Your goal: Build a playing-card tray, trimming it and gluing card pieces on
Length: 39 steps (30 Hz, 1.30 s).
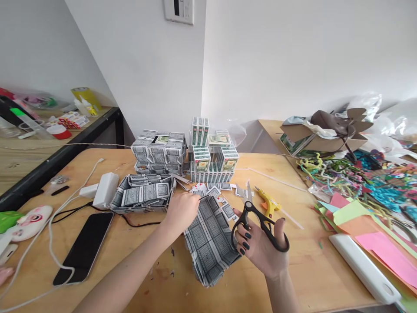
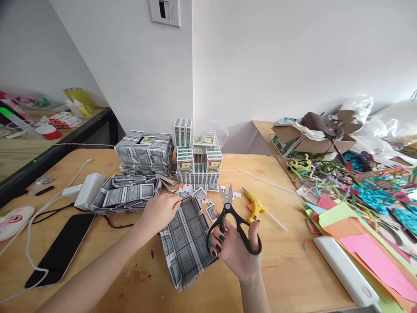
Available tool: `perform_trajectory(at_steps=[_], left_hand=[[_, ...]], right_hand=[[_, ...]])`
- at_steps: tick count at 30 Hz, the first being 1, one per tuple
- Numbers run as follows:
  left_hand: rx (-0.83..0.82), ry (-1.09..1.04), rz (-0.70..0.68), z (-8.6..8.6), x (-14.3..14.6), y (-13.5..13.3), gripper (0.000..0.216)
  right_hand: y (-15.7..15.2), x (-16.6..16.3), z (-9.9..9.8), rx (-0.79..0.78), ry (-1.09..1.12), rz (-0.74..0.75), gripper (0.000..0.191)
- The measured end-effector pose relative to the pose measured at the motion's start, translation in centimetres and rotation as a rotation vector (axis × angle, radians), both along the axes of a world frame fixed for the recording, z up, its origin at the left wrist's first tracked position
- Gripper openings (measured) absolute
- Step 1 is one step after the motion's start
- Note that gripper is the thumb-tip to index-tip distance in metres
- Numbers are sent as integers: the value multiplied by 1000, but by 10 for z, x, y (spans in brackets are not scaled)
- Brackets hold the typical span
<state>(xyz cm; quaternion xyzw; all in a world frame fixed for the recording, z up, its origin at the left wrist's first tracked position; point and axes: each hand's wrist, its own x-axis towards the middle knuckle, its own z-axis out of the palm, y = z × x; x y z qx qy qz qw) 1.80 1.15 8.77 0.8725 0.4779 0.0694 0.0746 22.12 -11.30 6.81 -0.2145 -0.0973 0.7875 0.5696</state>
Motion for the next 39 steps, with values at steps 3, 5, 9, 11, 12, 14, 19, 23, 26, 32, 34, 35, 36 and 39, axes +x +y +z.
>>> perform_trajectory(at_steps=[3, 5, 9, 11, 12, 14, 19, 23, 26, 32, 34, 35, 36, 39], left_hand=[[-64, -238, 3, 3, 4, 7, 27], [-170, -489, -3, 10, 10, 12, 30], [-547, -856, -76, 21, 24, 20, 51], [-641, -865, -39, 22, 29, 20, 45], [-671, -862, -17, 20, 30, 19, 39], [-710, -878, 4, 15, 29, 18, 31], [-276, -739, 72, 14, 0, 44, 26], [330, -568, 327, 39, -40, 108, 28], [364, -391, 374, 55, -64, 160, 31], [178, -57, 563, 58, -80, 205, 30], [221, -9, 591, 58, -81, 208, 30], [232, 11, 597, 58, -82, 210, 31], [232, 27, 599, 58, -82, 211, 31], [217, 44, 600, 56, -85, 216, 31]], right_hand=[[-4, -2, -3, 95, -6, 119, 97], [-5, -8, -5, 143, 1, 188, 96], [-3, -26, -9, 196, 33, 334, 94], [-2, -34, -11, 210, 41, 383, 92], [-2, -36, -13, 213, 48, 396, 91], [-3, -38, -15, 215, 59, 408, 91], [-5, -30, -18, 172, 21, 368, 90], [-9, -24, -16, 141, 5, 266, 88], [-15, -22, -15, 109, 0, 199, 85], [-23, -22, -18, 97, -11, 121, 87], [-23, -22, -20, 96, -11, 96, 87], [-23, -22, -21, 98, -12, 86, 87], [-22, -21, -22, 97, -13, 77, 86], [-20, -21, -23, 94, -23, 59, 86]])
